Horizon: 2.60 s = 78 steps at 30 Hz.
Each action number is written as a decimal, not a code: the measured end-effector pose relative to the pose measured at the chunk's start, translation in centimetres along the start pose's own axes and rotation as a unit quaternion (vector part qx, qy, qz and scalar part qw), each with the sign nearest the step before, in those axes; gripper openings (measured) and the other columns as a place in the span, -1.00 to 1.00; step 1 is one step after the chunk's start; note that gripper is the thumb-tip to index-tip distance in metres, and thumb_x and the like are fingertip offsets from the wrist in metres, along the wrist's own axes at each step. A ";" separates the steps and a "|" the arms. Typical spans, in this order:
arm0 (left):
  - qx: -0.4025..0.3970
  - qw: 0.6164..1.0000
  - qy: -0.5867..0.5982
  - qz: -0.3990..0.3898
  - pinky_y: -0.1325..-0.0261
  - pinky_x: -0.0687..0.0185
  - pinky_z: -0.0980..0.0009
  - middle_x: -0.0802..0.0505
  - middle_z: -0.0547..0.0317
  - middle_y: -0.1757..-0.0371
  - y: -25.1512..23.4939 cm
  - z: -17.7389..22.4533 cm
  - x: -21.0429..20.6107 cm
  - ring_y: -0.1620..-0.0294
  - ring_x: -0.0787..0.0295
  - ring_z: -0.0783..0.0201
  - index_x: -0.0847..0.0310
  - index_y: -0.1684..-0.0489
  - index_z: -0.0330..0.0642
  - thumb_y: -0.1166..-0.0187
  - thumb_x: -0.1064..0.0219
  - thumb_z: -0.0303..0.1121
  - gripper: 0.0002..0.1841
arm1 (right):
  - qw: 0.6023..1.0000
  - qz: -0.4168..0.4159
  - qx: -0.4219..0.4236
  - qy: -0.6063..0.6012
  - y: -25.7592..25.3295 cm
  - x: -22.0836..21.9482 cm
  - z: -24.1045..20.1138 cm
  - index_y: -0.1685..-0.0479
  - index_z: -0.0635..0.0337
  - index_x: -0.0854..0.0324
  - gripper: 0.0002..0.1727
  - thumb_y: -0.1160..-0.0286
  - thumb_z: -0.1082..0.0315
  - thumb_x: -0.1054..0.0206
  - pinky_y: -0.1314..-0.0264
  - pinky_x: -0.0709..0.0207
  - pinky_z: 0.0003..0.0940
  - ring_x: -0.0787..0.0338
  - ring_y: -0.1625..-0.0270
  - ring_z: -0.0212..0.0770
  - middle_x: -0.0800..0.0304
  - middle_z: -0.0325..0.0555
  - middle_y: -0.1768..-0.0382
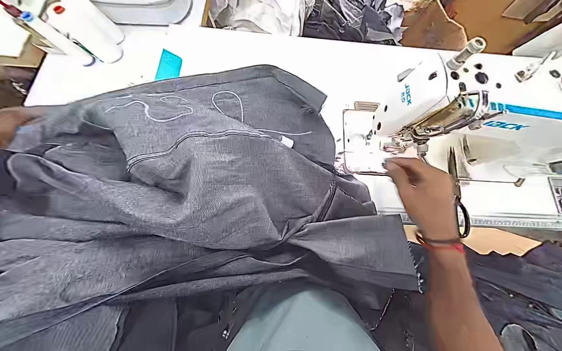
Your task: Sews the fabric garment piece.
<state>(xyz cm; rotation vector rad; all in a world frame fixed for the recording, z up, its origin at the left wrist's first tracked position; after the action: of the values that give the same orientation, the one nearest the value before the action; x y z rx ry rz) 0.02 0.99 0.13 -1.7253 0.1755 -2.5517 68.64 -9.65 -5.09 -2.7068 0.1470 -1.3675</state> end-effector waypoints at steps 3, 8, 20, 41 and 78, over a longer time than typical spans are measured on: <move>-0.213 0.949 0.158 -0.172 -0.20 -0.85 0.26 -0.88 0.22 -0.18 2.6 20.8 -3.7 -0.12 -0.87 0.26 -0.63 -0.33 0.00 -0.80 -0.15 -0.06 -0.65 | 0.976 0.013 -0.142 0.166 3.4 4.8 7.0 -0.21 0.26 -0.76 -0.66 -0.69 0.26 -0.23 -0.13 -0.61 0.35 -0.82 -0.08 0.27 -0.82 0.30 -0.07; -0.196 0.863 0.218 -0.411 0.13 -0.73 0.19 -0.88 0.14 0.14 4.5 36.1 -17.1 0.26 -0.80 0.29 -0.57 -0.29 -0.14 -0.80 -0.18 -0.20 -0.71 | 0.943 -0.043 -0.233 0.236 6.3 5.4 11.3 -0.50 0.34 -0.50 -0.42 -0.45 0.35 -0.41 -0.11 -0.52 0.56 -0.65 -0.23 0.64 -0.49 0.66 -0.35; 0.125 0.674 0.619 -0.383 -0.09 -0.90 0.15 -0.72 -0.08 -0.35 7.2 38.6 -26.1 0.00 -0.89 0.02 -0.30 -0.60 0.04 -0.24 -0.58 -0.69 -0.15 | 0.663 0.044 -0.138 -0.734 14.2 4.3 10.9 -0.01 0.04 -0.83 -0.61 -0.51 -0.04 -0.35 0.70 -0.44 -0.65 -0.58 0.67 -0.55 -0.75 -0.37 0.50; 0.055 0.681 0.571 -0.455 0.12 -0.90 0.26 -0.60 0.06 -0.57 6.6 38.0 -25.2 0.02 -0.88 0.07 -0.06 -0.85 0.32 -0.07 -0.55 -0.82 0.21 | 0.697 -0.343 -0.118 -0.619 11.7 0.2 6.0 0.11 -0.04 -0.41 -0.72 -0.56 0.21 -0.50 0.72 -0.47 -0.63 -0.56 0.65 -0.51 -0.59 -0.30 0.40; -0.308 0.941 0.097 -0.098 0.03 -0.40 0.07 -0.76 0.12 0.29 4.4 37.6 -29.1 0.16 -0.65 0.06 -0.75 0.28 -0.11 -0.65 -0.25 0.18 -0.50 | 0.979 0.115 -0.133 -0.106 1.9 -6.9 2.7 -0.13 -0.07 -0.84 -0.67 -0.49 0.04 -0.52 -0.17 -0.51 -0.05 -0.74 0.01 -0.25 -0.87 -0.36 0.14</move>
<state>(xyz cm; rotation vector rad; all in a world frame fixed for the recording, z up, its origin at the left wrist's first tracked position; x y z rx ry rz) 45.67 -2.51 -13.42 -1.7072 0.9508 -3.0362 66.65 -10.45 -12.47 -2.9098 0.6452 -1.0541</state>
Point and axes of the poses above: each hand's wrist, its own y-axis away from the middle knuckle, its own x-axis out of the back of the hand, z = x × y, the point moved 1 cm from there along -y, towards the middle knuckle
